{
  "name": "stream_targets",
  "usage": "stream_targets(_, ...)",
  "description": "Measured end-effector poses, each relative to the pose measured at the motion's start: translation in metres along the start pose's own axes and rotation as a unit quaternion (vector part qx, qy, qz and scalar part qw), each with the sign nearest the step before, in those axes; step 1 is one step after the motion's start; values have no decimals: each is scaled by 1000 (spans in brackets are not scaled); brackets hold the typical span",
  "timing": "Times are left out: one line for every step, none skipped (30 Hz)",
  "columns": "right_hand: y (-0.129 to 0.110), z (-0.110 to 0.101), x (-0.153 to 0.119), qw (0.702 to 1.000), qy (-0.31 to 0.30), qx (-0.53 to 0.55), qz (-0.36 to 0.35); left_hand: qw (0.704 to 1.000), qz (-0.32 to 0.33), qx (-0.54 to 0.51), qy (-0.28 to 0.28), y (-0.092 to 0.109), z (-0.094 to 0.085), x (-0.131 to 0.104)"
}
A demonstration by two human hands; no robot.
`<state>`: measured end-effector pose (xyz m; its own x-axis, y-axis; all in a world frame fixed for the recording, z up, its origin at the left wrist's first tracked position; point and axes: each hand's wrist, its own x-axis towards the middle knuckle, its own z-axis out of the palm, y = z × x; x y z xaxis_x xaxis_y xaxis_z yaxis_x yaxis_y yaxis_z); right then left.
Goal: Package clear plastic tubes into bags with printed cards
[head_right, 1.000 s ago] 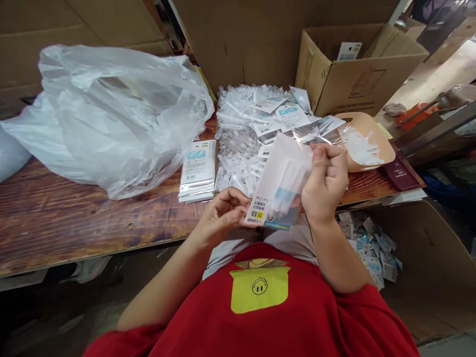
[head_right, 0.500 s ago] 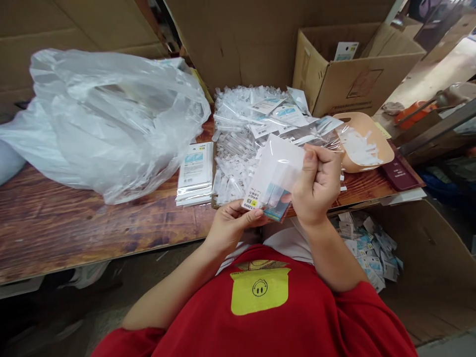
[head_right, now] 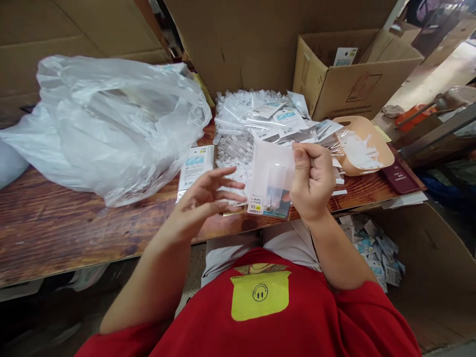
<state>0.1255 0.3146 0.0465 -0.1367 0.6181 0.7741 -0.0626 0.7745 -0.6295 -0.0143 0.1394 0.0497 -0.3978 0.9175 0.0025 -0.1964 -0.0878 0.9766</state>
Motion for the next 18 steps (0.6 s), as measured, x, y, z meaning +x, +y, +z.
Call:
stream_targets(-3,2,1,1000,-21,2,9,999,34,23,13,6,-2,7)
stream_targets(-5,5,2,999,-42,2,18,997,62,41,29,10,-1,14)
stream_targets(-8,8,3,998,-61,2,27,994,83,51,44,13,0,22)
stream_targets(-10,10,3,996,-77,4,39,991,101,56,59,15,2,30)
stream_targets(-12,13,4,995,-91,8,50,989,117,60,70,16,4,36)
stream_targets(-13,14,5,993,-101,15,57,987,127,62,78,17,6,42)
stream_targets(-14,15,6,992,-110,23,60,985,133,64,85,17,6,46)
stream_targets(-14,16,7,991,-116,31,60,984,136,66,89,17,6,49)
stream_targets(-14,16,9,990,-122,39,56,984,137,69,95,17,6,51)
stream_targets(-14,16,11,990,-126,48,51,983,138,71,99,17,5,52)
stream_targets(-13,15,13,989,-130,58,48,982,143,73,102,17,4,53)
stream_targets(-13,15,15,987,-134,68,51,980,150,74,104,17,3,53)
stream_targets(-12,15,18,986,-138,80,57,979,160,75,105,18,2,53)
stream_targets(-12,15,20,984,-142,90,66,976,172,76,105,18,2,54)
stream_targets(-11,15,21,981,-148,99,79,974,185,77,106,18,2,54)
stream_targets(-10,16,23,978,-155,106,93,972,195,77,106,19,2,55)
stream_targets(-9,17,25,974,-167,112,108,971,201,78,108,19,1,56)
stream_targets(-7,18,26,968,-184,118,122,970,200,80,110,19,1,56)
